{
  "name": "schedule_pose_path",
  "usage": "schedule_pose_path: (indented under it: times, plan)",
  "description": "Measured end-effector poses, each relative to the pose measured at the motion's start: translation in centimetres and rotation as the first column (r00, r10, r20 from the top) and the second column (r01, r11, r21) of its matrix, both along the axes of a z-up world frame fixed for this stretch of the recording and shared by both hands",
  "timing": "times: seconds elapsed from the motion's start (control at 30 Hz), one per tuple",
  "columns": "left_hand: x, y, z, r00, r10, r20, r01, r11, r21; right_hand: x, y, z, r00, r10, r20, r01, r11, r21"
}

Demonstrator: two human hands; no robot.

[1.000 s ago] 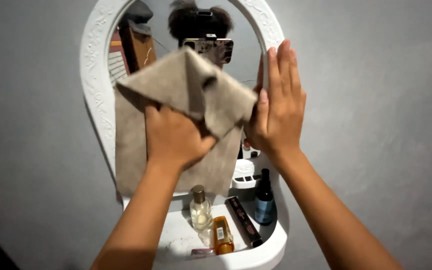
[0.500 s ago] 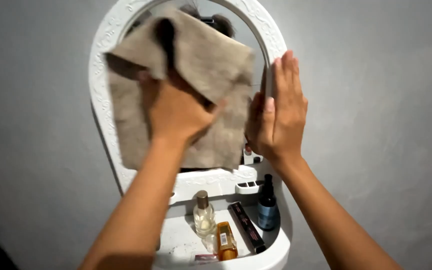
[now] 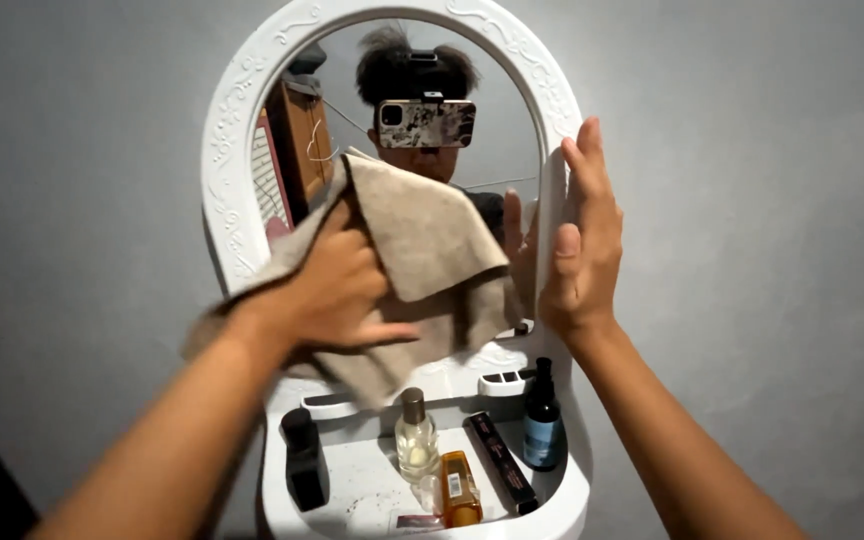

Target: Cleaning a wall-mounted mirror using a cloth.

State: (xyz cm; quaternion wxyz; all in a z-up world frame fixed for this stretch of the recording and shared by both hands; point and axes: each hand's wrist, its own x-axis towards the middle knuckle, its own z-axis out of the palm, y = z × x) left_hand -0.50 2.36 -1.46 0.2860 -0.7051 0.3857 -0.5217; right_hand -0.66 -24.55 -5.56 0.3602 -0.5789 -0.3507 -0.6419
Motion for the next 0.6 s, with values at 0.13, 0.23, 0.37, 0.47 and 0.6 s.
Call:
schedule_pose_path:
  times: [0.13, 0.23, 0.37, 0.47, 0.6]
  plan:
    - [0.6, 0.0, -0.2, 0.948, -0.304, 0.097, 0.299, 0.952, 0.068, -0.2, 0.2, -0.1, 0.999, -0.031, -0.032, 0.032, 0.999, 0.029]
    - [2.5, -3.1, -2.7, 0.992, -0.054, -0.111, 0.051, 0.998, -0.031, -0.3, 0.2, -0.2, 0.998, -0.059, -0.016, 0.059, 0.998, 0.031]
    - [3.9, -7.6, -4.7, 0.960, -0.273, -0.061, 0.247, 0.930, -0.274, -0.6, 0.2, -0.1, 0.998, -0.069, 0.000, 0.069, 0.998, -0.004]
    - [4.5, -7.6, -4.7, 0.922, -0.385, -0.029, 0.357, 0.878, -0.319, -0.6, 0.1, -0.2, 0.995, -0.103, -0.004, 0.103, 0.995, -0.015]
    - [6.3, -4.2, -4.5, 0.900, -0.389, -0.197, 0.337, 0.907, -0.253, -0.5, 0.1, -0.3, 0.987, -0.159, -0.012, 0.159, 0.987, -0.011]
